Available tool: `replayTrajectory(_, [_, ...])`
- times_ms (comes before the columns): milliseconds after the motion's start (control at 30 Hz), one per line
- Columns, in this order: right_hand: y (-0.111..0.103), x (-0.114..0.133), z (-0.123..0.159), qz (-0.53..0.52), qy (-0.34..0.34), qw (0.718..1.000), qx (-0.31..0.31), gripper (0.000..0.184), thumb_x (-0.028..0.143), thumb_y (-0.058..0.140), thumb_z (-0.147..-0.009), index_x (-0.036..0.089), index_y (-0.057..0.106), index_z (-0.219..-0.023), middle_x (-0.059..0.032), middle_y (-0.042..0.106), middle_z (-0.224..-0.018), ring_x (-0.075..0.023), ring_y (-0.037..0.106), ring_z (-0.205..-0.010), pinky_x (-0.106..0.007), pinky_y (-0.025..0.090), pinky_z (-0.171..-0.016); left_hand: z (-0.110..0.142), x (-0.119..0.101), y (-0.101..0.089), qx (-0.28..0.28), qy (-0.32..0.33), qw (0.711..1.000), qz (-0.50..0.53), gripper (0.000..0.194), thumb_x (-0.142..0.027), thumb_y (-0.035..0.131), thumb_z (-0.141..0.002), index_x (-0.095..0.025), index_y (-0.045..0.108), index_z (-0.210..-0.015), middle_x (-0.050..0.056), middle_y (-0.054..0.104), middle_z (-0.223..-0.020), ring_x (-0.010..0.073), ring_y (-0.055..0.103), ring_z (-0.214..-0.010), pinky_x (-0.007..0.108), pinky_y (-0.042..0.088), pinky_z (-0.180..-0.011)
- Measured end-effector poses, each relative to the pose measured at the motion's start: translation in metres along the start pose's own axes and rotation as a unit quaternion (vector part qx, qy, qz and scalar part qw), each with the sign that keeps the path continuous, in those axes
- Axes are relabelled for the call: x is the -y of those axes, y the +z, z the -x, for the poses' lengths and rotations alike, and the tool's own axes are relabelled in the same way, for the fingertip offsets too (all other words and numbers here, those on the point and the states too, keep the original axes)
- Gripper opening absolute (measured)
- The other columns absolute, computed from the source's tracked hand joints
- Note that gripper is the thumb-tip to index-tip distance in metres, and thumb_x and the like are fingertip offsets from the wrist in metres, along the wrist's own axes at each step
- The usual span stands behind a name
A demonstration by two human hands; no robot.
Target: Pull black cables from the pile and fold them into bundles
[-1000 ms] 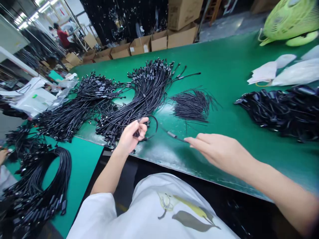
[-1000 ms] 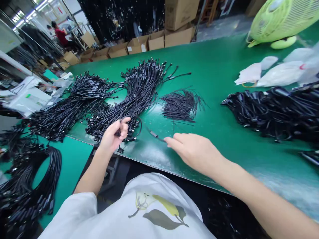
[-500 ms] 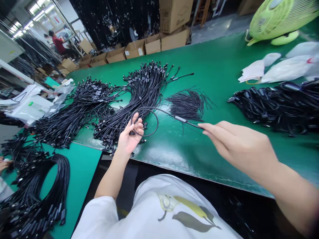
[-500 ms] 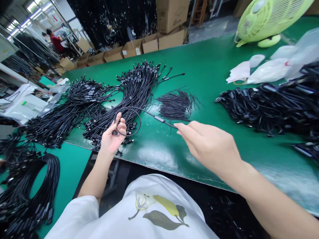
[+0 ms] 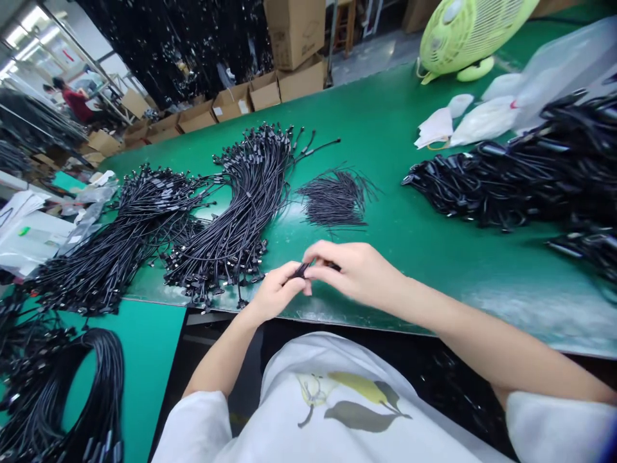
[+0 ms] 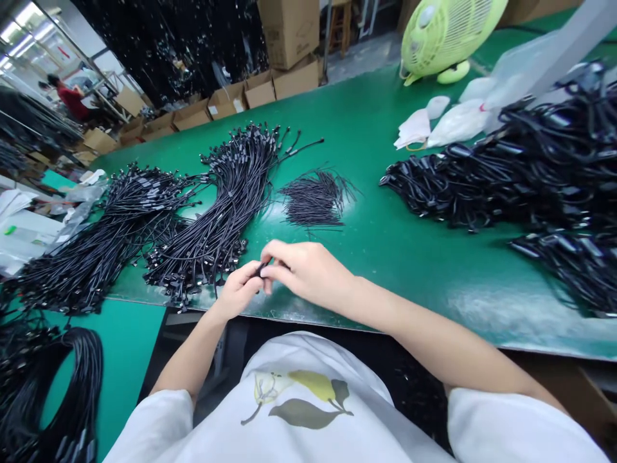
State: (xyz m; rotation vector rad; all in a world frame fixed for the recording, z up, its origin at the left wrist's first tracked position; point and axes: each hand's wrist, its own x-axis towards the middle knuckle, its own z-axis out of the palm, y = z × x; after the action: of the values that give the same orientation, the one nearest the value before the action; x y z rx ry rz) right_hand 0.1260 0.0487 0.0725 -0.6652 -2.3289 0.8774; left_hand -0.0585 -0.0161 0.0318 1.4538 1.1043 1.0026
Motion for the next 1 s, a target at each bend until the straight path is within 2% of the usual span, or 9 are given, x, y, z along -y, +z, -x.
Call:
replayTrajectory(133, [0.01, -0.025, -0.007, -0.149, 0.067, 0.968, -0.189, 0.04, 0.047, 0.072, -0.077, 0.019, 0.058, -0.102, -0.0038, 0.066, -0.093, -0.017, 0.061, -0.084, -0.029, 0.047, -0.076, -0.006, 0.0, 0.001, -0.102, -0.026, 0.969, 0.225, 0.03, -0.048, 0.063, -0.084, -0.019, 0.058, -0.083, -0.005, 0.048, -0.057, 0.01, 0.045, -0.052, 0.026, 0.042, -0.059])
replayTrajectory(233, [0.034, -0.035, -0.004, -0.254, 0.145, 0.94, -0.175, 0.037, 0.057, 0.056, -0.086, 0.019, 0.055, -0.087, -0.0008, 0.06, -0.076, -0.0146, 0.057, -0.071, -0.028, 0.046, -0.069, -0.014, 0.002, 0.01, -0.176, -0.056, 0.933, 0.308, 0.037, -0.055, 0.063, -0.083, -0.019, 0.054, -0.081, -0.001, 0.055, -0.071, 0.0121, 0.056, -0.066, 0.029, 0.048, -0.068])
replayTrajectory(333, [0.053, -0.034, 0.0, -0.31, 0.207, 0.906, -0.203, 0.042, 0.059, 0.044, -0.092, 0.02, 0.048, -0.077, 0.0031, 0.05, -0.065, -0.0106, 0.046, -0.058, -0.024, 0.039, -0.058, -0.021, 0.008, 0.024, -0.137, -0.128, 0.908, 0.375, 0.047, -0.064, 0.055, -0.084, -0.018, 0.051, -0.073, 0.002, 0.058, -0.074, 0.0176, 0.063, -0.081, 0.036, 0.051, -0.081])
replayTrajectory(433, [0.055, -0.033, 0.001, -0.28, 0.206, 0.911, -0.22, 0.042, 0.059, 0.052, -0.087, 0.02, 0.049, -0.074, 0.0022, 0.049, -0.068, -0.0112, 0.045, -0.063, -0.024, 0.038, -0.059, -0.022, 0.016, 0.035, -0.146, -0.129, 0.885, 0.422, 0.053, -0.066, 0.048, -0.086, -0.019, 0.041, -0.063, -0.004, 0.043, -0.056, 0.0119, 0.054, -0.061, 0.032, 0.05, -0.075])
replayTrajectory(533, [0.05, -0.032, -0.001, -0.347, 0.219, 0.895, -0.176, 0.043, 0.059, 0.057, -0.084, 0.019, 0.049, -0.07, 0.0025, 0.046, -0.066, -0.0111, 0.043, -0.063, -0.024, 0.039, -0.058, -0.019, 0.021, 0.037, -0.127, -0.096, 0.912, 0.377, 0.054, -0.066, 0.046, -0.087, -0.02, 0.037, -0.061, -0.008, 0.034, -0.049, 0.0086, 0.039, -0.047, 0.029, 0.046, -0.069])
replayTrajectory(700, [0.051, -0.016, -0.001, -0.52, 0.211, 0.811, -0.166, 0.044, 0.063, 0.058, -0.082, 0.02, 0.056, -0.086, -0.0028, 0.056, -0.083, -0.0145, 0.056, -0.077, -0.023, 0.045, -0.055, -0.009, 0.022, 0.029, -0.043, -0.067, 0.99, 0.119, 0.043, -0.06, 0.047, -0.09, -0.019, 0.048, -0.076, -0.003, 0.049, -0.056, 0.0138, 0.05, -0.058, 0.032, 0.043, -0.073])
replayTrajectory(767, [0.056, -0.007, 0.0, -0.538, 0.204, 0.805, -0.144, 0.05, 0.066, 0.058, -0.08, 0.02, 0.057, -0.1, -0.0057, 0.06, -0.093, -0.0147, 0.057, -0.071, -0.021, 0.039, -0.042, -0.005, 0.02, 0.026, -0.016, -0.075, 0.997, 0.021, 0.037, -0.051, 0.044, -0.094, -0.019, 0.048, -0.075, -0.001, 0.052, -0.063, 0.0146, 0.05, -0.063, 0.03, 0.041, -0.069])
replayTrajectory(833, [0.061, -0.002, -0.001, -0.537, 0.214, 0.804, -0.14, 0.049, 0.067, 0.059, -0.079, 0.02, 0.054, -0.095, -0.0033, 0.06, -0.083, -0.0112, 0.052, -0.056, -0.02, 0.031, -0.035, 0.0, 0.02, 0.024, 0.023, -0.082, 0.995, -0.045, 0.032, -0.042, 0.045, -0.095, -0.019, 0.049, -0.073, 0.0, 0.052, -0.067, 0.0149, 0.048, -0.066, 0.029, 0.038, -0.066])
replayTrajectory(1000, [0.065, -0.002, -0.005, -0.58, 0.214, 0.766, -0.178, 0.045, 0.058, 0.07, -0.076, 0.024, 0.043, -0.088, 0.0086, 0.045, -0.066, -0.003, 0.034, -0.041, -0.016, 0.025, -0.037, 0.009, 0.029, 0.024, 0.088, -0.096, 0.991, -0.004, 0.027, -0.043, 0.06, -0.086, -0.018, 0.056, -0.077, 0.0, 0.052, -0.071, 0.0144, 0.047, -0.068, 0.028, 0.041, -0.066])
